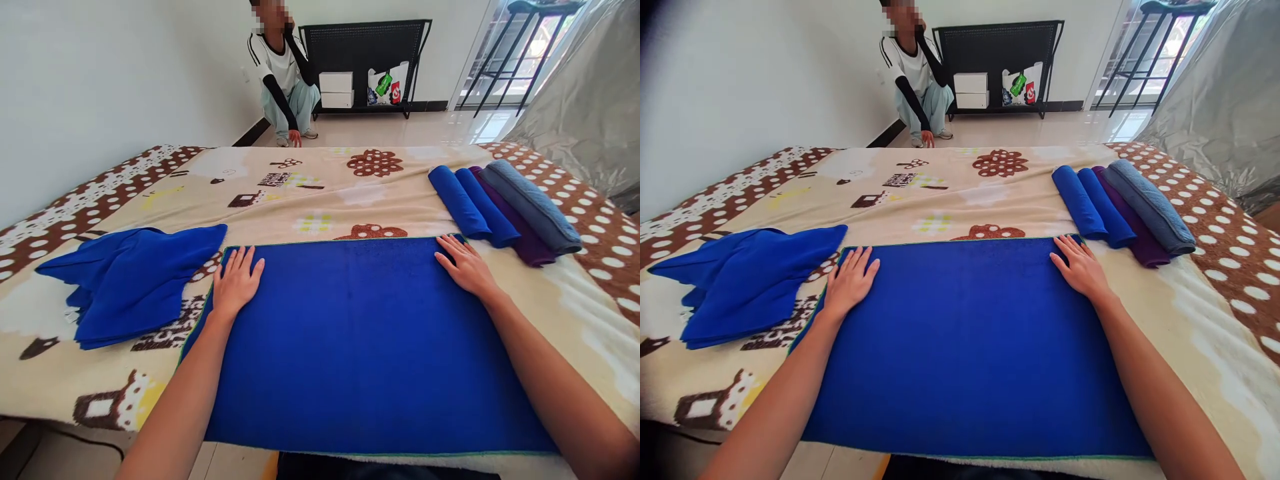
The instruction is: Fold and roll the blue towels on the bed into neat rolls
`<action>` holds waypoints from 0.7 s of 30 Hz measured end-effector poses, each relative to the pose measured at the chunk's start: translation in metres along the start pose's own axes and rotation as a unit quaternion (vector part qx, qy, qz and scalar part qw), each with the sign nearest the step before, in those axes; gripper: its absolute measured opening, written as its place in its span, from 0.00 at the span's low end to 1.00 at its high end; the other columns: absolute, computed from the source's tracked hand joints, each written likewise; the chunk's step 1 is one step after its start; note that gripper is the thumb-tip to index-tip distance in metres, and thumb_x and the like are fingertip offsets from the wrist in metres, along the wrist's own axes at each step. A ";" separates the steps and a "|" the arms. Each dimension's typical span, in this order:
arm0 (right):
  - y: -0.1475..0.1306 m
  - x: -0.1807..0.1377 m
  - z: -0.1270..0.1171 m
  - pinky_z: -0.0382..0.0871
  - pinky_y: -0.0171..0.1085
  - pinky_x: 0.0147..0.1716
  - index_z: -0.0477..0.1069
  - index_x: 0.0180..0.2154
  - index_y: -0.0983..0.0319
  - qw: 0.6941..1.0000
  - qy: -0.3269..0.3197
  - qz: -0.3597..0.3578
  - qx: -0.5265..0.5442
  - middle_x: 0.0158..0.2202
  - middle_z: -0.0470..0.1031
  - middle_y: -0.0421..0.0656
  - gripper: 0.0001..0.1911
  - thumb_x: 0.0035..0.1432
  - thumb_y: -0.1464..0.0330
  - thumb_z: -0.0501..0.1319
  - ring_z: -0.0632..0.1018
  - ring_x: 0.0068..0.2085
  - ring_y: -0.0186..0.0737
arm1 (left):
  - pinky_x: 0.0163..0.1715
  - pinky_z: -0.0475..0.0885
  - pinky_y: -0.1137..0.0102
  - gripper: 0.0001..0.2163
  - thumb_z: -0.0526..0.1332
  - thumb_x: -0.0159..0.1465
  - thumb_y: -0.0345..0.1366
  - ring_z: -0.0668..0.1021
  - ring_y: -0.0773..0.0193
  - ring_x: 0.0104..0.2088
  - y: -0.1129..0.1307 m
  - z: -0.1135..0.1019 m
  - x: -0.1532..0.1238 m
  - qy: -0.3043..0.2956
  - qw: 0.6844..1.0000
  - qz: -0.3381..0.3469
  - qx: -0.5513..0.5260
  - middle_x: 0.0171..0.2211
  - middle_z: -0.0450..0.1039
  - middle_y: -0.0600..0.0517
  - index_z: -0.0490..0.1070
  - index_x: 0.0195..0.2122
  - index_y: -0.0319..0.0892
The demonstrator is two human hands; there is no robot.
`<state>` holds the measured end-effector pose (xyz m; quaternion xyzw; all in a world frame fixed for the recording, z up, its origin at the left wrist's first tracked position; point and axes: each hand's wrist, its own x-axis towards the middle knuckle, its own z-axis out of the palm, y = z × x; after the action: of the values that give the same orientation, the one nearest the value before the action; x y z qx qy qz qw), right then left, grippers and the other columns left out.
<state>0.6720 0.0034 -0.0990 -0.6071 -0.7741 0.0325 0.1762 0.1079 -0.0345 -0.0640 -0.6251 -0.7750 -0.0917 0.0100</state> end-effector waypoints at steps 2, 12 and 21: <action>0.002 0.002 0.004 0.48 0.53 0.69 0.56 0.68 0.60 1.000 0.016 0.022 -0.007 0.69 0.55 0.46 0.33 0.70 0.50 0.42 0.55 0.71 0.46 | 0.68 0.46 0.45 0.31 0.38 0.71 0.54 0.53 0.52 0.72 -0.005 0.004 0.006 0.010 0.999 -0.031 -0.003 0.72 0.49 0.45 0.53 0.70 0.43; -0.034 -0.065 -0.022 0.52 0.47 0.69 0.60 0.66 0.59 0.998 0.005 -0.059 0.011 0.68 0.59 0.43 0.28 0.71 0.55 0.45 0.59 0.69 0.41 | 0.69 0.48 0.50 0.27 0.41 0.72 0.47 0.55 0.57 0.71 -0.002 -0.016 -0.043 0.002 0.999 0.025 -0.022 0.71 0.53 0.47 0.56 0.69 0.44; -0.047 -0.307 -0.037 0.55 0.59 0.67 0.52 0.70 0.51 0.995 0.091 0.032 0.002 0.67 0.61 0.40 0.32 0.65 0.59 0.50 0.65 0.66 0.54 | 0.69 0.51 0.48 0.26 0.44 0.71 0.39 0.59 0.53 0.70 -0.061 -0.002 -0.243 0.183 0.981 0.012 -0.067 0.70 0.56 0.50 0.50 0.71 0.55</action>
<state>0.7018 -0.3069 -0.1237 -0.6314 -0.7353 -0.0152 0.2460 0.1020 -0.2823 -0.1019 -0.6065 -0.7446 -0.2562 0.1103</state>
